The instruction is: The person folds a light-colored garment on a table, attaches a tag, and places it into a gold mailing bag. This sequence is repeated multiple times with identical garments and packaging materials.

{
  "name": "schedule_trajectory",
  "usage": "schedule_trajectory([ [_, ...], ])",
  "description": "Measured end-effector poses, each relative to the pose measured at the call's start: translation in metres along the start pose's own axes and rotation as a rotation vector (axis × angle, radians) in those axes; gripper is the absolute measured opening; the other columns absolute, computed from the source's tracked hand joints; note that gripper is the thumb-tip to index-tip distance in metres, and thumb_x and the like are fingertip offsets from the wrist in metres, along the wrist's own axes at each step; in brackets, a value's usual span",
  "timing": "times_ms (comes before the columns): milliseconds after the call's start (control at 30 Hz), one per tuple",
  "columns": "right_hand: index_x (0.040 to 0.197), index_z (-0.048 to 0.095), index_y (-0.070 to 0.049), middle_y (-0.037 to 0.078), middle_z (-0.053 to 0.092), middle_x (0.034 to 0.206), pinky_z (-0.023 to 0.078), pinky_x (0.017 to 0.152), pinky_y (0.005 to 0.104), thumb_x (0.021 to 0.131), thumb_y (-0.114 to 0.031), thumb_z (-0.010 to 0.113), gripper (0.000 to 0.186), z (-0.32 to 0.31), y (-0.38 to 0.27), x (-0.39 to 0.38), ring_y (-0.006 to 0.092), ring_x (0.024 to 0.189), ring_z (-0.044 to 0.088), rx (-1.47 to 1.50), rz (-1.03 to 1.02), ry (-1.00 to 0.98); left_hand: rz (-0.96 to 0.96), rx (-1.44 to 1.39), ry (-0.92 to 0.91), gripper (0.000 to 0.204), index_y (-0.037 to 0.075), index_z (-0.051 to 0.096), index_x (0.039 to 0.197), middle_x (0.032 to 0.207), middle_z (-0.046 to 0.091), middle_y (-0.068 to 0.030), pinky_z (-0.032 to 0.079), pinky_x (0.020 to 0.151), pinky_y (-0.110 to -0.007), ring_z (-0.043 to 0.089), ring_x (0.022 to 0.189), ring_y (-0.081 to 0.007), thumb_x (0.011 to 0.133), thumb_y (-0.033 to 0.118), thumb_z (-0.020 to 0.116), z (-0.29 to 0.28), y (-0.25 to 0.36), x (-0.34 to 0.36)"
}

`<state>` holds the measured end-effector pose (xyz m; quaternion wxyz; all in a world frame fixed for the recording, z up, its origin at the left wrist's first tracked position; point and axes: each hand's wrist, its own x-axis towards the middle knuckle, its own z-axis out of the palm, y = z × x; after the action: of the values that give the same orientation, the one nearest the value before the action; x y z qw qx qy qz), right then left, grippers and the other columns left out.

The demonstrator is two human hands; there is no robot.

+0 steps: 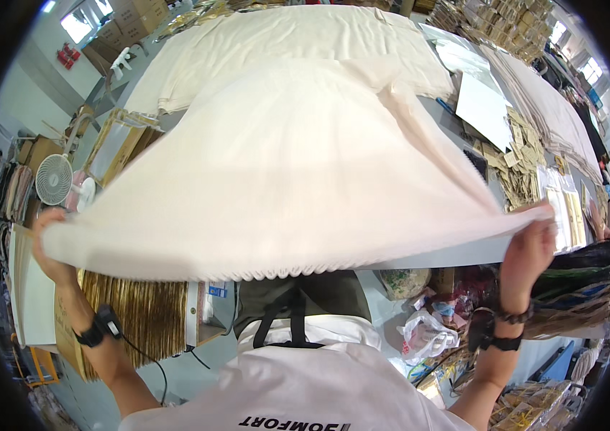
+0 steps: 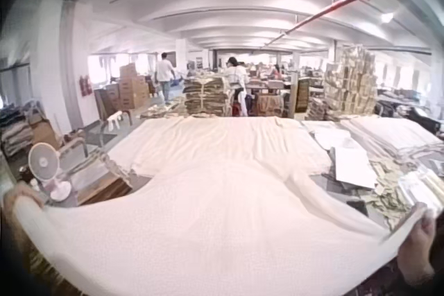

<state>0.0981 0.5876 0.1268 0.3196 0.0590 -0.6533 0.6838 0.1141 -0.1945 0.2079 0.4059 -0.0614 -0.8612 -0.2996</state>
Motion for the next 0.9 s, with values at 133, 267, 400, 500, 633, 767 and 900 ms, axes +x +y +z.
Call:
schedule_trajectory([
  [133,0.111,0.067,-0.002,-0.003,0.06,0.097,0.043,0.08,0.022,0.109,-0.013,0.061,0.014,0.015,0.022,-0.077,0.0067,0.088,0.053,-0.38,0.299,-0.24,-0.461,-0.146,-0.476,0.019,0.0,0.072,0.095,0.09,0.07,-0.0025,0.049,0.08,-0.026,0.063,0.085,-0.0127,0.09,0.008,0.056,0.029,-0.014,-0.072],
  [267,0.105,0.074,-0.001,0.015,0.077,0.11,0.055,0.086,0.0348,0.101,-0.018,0.072,0.018,0.036,0.021,-0.092,0.025,0.098,0.072,-0.607,0.403,-0.826,-0.626,-0.076,-1.039,0.031,0.001,0.074,0.125,0.1,0.076,-0.0064,0.052,0.08,-0.027,0.069,0.094,-0.0151,0.095,0.002,0.065,0.042,-0.024,-0.118],
  [400,0.104,0.08,-0.004,0.014,0.079,0.103,0.059,0.082,0.0377,0.093,-0.031,0.083,0.03,0.048,0.027,-0.058,0.0295,0.091,0.076,-0.652,0.54,-1.198,-0.605,0.018,-0.972,0.043,0.005,0.067,0.141,0.095,0.076,-0.0066,0.052,0.073,-0.026,0.068,0.084,-0.0132,0.099,0.017,0.072,0.059,-0.057,-0.117],
  [500,0.103,0.08,-0.004,0.012,0.077,0.082,0.056,0.071,0.0352,0.096,-0.027,0.08,0.024,0.066,0.07,-0.015,0.0201,0.075,0.073,-0.845,0.529,-0.941,-0.763,0.021,-0.796,0.049,0.005,0.06,0.148,0.088,0.075,-0.0053,0.049,0.059,-0.023,0.065,0.07,-0.0087,0.104,0.024,0.067,0.108,-0.102,-0.083],
  [633,0.109,0.079,-0.001,0.019,0.077,0.085,0.054,0.069,0.0342,0.098,-0.03,0.075,0.032,0.11,0.191,0.077,0.0205,0.074,0.072,-0.997,0.096,-0.566,-1.07,-0.155,-0.57,0.047,-0.001,0.064,0.136,0.08,0.073,-0.005,0.049,0.051,-0.021,0.064,0.059,-0.0092,0.103,0.031,0.07,0.198,-0.152,-0.02],
  [767,0.114,0.079,-0.001,0.009,0.079,0.091,0.057,0.077,0.0346,0.091,-0.038,0.081,0.043,0.151,0.294,0.164,0.0197,0.082,0.073,-0.903,0.313,-0.296,-1.195,-0.344,-0.497,0.036,0.003,0.069,0.112,0.077,0.072,-0.0042,0.049,0.048,-0.021,0.064,0.057,-0.0093,0.099,0.036,0.075,0.273,-0.178,0.031],
  [900,0.113,0.079,-0.001,0.008,0.077,0.09,0.056,0.075,0.0332,0.089,-0.038,0.084,0.044,0.194,0.33,0.194,0.0164,0.081,0.07,-0.858,0.424,-0.237,-1.152,-0.437,-0.551,0.025,0.006,0.065,0.102,0.077,0.072,-0.0047,0.048,0.048,-0.021,0.064,0.057,-0.0095,0.099,0.029,0.076,0.33,-0.178,0.062],
])
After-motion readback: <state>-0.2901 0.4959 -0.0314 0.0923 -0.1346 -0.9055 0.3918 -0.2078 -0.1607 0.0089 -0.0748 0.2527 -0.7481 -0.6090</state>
